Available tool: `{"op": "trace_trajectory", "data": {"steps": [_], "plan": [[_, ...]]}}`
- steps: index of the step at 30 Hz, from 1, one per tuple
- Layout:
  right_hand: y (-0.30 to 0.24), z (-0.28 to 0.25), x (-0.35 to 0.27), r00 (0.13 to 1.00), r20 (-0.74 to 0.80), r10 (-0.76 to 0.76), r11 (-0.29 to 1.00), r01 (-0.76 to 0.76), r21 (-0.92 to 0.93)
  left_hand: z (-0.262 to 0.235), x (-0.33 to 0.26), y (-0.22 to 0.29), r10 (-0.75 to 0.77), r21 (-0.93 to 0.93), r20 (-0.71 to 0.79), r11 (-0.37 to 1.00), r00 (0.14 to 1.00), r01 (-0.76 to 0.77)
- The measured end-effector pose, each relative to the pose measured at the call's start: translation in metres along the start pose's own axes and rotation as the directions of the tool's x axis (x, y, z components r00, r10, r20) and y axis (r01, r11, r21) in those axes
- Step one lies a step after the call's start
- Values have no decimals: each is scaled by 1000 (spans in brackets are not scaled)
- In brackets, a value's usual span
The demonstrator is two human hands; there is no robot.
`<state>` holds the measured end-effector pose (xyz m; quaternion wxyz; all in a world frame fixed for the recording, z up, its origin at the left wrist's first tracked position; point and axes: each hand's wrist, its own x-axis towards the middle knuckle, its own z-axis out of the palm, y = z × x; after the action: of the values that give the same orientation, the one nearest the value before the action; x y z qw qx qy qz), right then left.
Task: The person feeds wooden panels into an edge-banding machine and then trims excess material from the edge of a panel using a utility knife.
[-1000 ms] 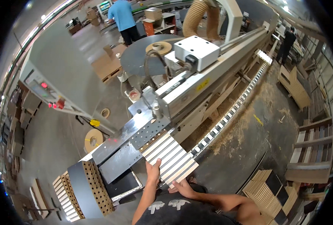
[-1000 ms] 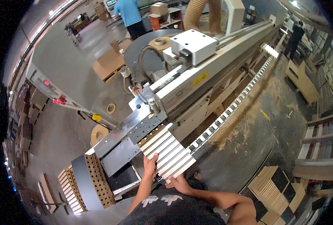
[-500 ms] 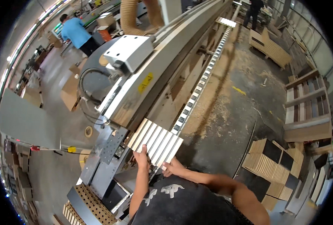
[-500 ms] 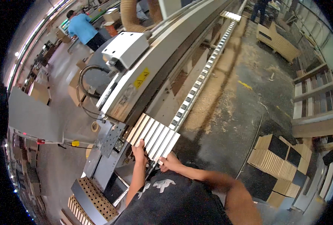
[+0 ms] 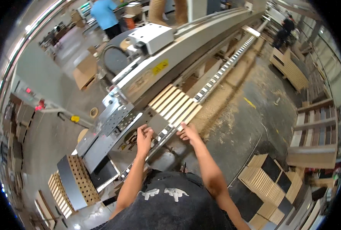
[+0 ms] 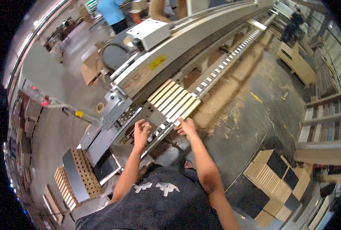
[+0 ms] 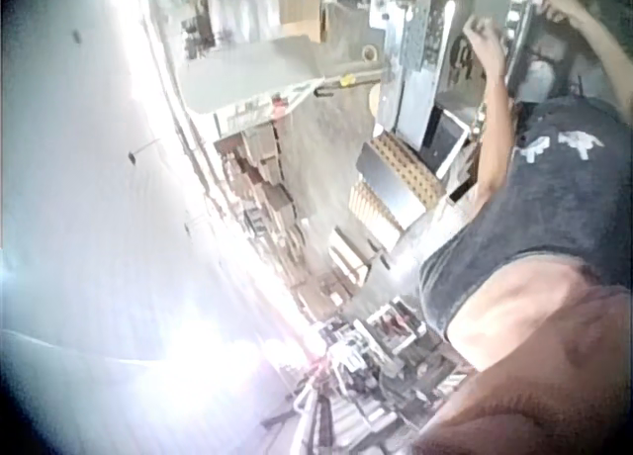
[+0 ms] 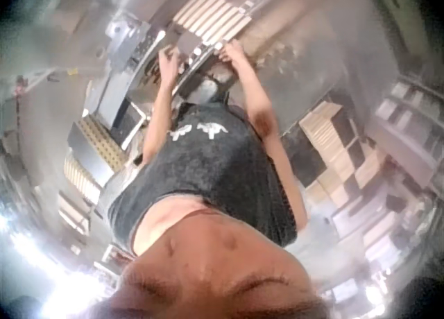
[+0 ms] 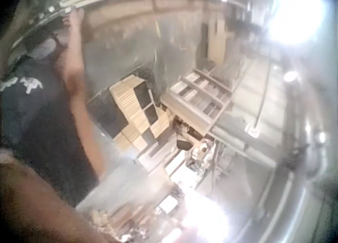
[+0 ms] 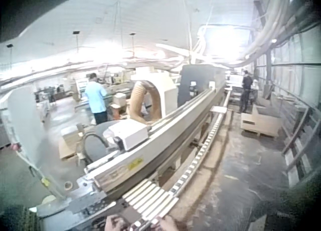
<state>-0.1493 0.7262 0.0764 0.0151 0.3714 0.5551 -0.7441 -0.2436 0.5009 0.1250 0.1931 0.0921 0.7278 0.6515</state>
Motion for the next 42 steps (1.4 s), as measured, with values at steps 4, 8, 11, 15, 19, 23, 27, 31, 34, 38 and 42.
{"op": "trace_trajectory", "data": {"steps": [4,8,11,15,19,23,27,31,34,38,42], "plan": [[0,0,18,998,-63,-26,995,32,96,-72,-71,15,175,38,-262,984,949,-171],[19,-53,73,968,-239,-74,993,94,72,-157,-128,25,235,27,-561,963,794,-266],[13,-59,65,948,-293,-121,987,146,65,-239,-191,14,315,151,-773,935,551,-321],[39,-82,60,994,2,-108,977,106,187,-324,-277,0,290,252,-946,939,145,-235],[128,-17,8,990,-19,141,966,-133,221,-390,-343,-40,171,184,-976,979,-134,-92],[208,113,-84,950,-10,312,935,-309,-176,-433,-389,-85,-16,-13,-998,999,-65,-42],[229,228,-163,917,343,203,806,43,-591,-460,-384,-82,-115,-137,-984,976,135,-166],[219,313,-216,751,658,48,764,397,-509,-467,-370,-89,-107,-141,-962,983,250,-121],[194,378,-257,669,742,-25,709,536,-459,-465,-369,-77,-160,-215,-956,952,245,-217],[182,448,-289,539,832,-132,651,680,-337,-453,-377,-79,-160,-255,-945,906,285,-336],[174,492,-321,575,792,-208,511,754,-413,-440,-385,-77,-161,-282,-939,865,303,-415]]}}
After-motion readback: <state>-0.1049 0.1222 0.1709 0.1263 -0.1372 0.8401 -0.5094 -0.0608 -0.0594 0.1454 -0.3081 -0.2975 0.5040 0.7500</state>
